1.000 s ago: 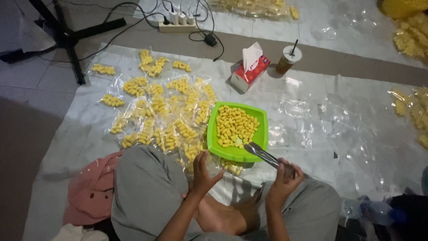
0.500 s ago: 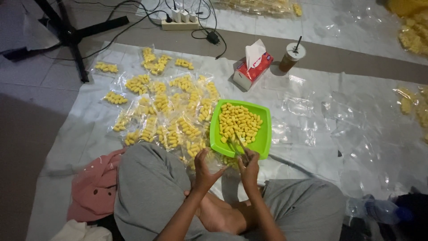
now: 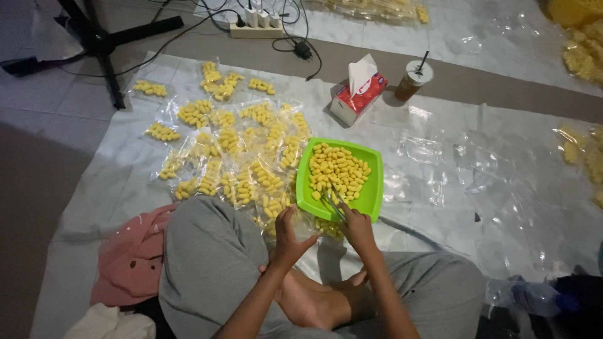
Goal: The person uses tongs to transfer yellow snacks from a bowl into small plastic bags while sitting on the floor.
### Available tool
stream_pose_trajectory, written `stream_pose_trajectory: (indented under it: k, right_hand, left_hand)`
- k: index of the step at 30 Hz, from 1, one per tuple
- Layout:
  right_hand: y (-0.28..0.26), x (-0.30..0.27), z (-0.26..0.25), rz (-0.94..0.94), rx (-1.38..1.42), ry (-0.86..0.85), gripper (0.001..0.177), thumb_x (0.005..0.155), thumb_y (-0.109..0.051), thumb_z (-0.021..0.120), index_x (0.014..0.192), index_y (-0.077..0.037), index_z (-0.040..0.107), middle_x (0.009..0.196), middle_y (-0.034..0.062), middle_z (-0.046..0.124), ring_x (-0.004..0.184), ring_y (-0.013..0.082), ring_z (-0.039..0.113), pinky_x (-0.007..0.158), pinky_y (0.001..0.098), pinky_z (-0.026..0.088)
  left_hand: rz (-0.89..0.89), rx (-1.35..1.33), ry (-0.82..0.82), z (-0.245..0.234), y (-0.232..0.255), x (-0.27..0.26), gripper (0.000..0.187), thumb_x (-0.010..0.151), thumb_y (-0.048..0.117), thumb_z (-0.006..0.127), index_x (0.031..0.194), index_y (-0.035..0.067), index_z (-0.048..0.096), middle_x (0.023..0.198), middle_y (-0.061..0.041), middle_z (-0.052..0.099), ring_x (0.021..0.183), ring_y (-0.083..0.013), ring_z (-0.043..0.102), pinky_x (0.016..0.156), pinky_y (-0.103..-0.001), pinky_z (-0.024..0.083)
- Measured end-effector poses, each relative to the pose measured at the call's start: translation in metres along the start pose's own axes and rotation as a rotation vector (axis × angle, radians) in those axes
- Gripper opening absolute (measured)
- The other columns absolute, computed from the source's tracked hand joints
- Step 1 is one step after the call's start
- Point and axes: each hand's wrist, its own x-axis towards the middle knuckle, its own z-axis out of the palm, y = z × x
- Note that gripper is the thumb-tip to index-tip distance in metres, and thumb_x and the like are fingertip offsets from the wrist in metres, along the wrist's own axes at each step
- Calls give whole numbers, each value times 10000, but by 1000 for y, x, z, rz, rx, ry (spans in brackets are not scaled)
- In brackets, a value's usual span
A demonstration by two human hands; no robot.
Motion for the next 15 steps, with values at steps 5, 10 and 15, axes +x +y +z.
stream_pose_trajectory:
  k: [5, 10, 15]
  right_hand:
    - [-9, -19, -34, -57, 130, -58, 571, 856, -128, 696, 1359, -348, 536, 1058, 159, 737, 996, 373, 754, 921, 500, 558]
    - [-16, -19, -54, 15, 262, -125, 617, 842, -64, 710, 1374, -299, 504, 1131, 249, 721, 1078, 458, 710, 960, 561, 536]
    - [-21, -16, -64, 137, 398, -150, 692, 864, -79, 680, 1486, -213, 408, 1203, 337, 686, 1163, 528, 647, 1004, 623, 484]
  left_hand:
    - [-41, -27, -60, -4, 9, 3, 982, 779, 317, 922, 1507, 71, 311, 1453, -165, 376, 1423, -408, 318, 1146, -621, 315]
    - [-66, -21, -80, -2, 4, 1, 997, 781, 325, 924, 1521, 76, 303, 1446, -167, 371, 1433, -414, 299, 1150, -626, 301]
    - [-67, 16, -91, -5, 9, 5, 985, 786, 352, 916, 1517, 92, 309, 1438, -174, 372, 1411, -422, 335, 1142, -612, 318]
